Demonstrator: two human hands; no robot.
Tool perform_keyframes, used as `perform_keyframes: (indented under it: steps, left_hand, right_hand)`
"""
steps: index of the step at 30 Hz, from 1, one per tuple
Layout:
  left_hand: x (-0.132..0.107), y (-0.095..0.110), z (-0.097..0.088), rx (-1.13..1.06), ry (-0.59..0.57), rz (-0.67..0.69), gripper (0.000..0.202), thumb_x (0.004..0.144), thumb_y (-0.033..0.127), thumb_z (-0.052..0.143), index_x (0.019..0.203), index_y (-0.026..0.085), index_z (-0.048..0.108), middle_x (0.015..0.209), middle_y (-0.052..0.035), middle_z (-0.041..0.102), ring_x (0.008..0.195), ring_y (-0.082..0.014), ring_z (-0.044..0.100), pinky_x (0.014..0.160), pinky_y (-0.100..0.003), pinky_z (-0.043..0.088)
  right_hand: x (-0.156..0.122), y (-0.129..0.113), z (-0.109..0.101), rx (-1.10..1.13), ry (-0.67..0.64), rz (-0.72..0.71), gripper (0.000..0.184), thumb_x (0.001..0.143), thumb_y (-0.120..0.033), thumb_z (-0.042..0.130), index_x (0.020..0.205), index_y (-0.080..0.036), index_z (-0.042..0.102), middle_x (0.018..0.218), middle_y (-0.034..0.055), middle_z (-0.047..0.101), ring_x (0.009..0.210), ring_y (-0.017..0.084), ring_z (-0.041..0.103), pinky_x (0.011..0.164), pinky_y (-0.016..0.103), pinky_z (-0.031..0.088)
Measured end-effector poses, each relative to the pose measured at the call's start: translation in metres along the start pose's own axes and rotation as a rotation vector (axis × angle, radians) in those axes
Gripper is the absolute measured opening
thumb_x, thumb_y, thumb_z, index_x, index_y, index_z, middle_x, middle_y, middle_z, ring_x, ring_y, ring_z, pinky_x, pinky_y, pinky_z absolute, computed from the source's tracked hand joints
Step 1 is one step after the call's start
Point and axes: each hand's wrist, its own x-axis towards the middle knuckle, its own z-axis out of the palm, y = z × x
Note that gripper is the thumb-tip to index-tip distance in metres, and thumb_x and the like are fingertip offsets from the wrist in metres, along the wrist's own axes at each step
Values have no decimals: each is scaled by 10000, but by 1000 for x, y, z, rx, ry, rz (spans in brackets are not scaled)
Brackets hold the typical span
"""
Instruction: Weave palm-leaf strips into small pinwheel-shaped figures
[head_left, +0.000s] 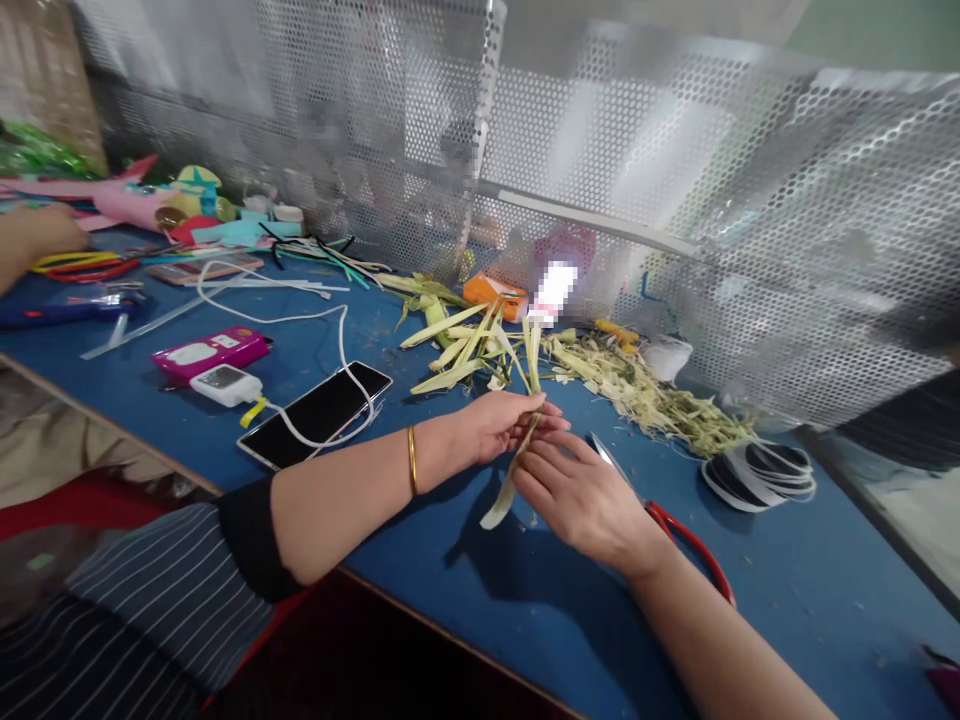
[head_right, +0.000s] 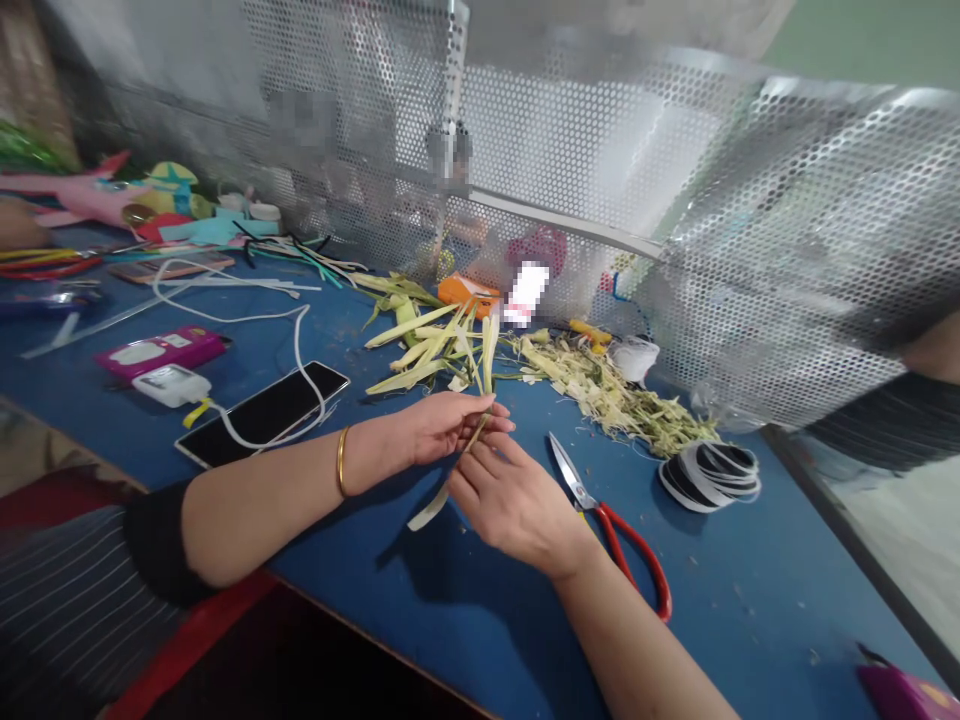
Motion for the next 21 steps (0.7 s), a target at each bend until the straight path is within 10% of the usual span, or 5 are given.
perform_keyframes:
  steps: [3, 10, 21]
  left_hand:
    - [-4, -3, 6, 27, 23, 116, 270, 936, 227, 531, 715, 113, 639, 601, -23, 620, 515, -84, 558, 585, -228, 458]
    - [-16, -18, 18, 283, -99, 129, 264, 896, 320, 596, 732, 126, 665, 624, -36, 674, 512, -109, 601, 594, -266, 502]
    - [-13, -23, 16, 314, -121, 90, 272, 806, 384, 713, 740, 121, 694, 667, -59, 713, 524, -114, 616, 629, -280, 518]
  right_hand:
    - [-1, 5, 1, 37, 180, 142, 174, 910, -139, 519, 1011, -214, 641, 943, 72, 726, 923, 221, 660, 890, 394, 458]
    - [-9, 29, 3, 577, 663, 1089, 131, 852, -350, 642, 841, -219, 643, 739, 3, 642, 680, 170, 599, 674, 317, 470]
    - [-8, 36, 5, 993, 825, 1188, 256, 715, -378, 763, 648, -214, 577, 585, -37, 569, 566, 131, 529, 602, 281, 432]
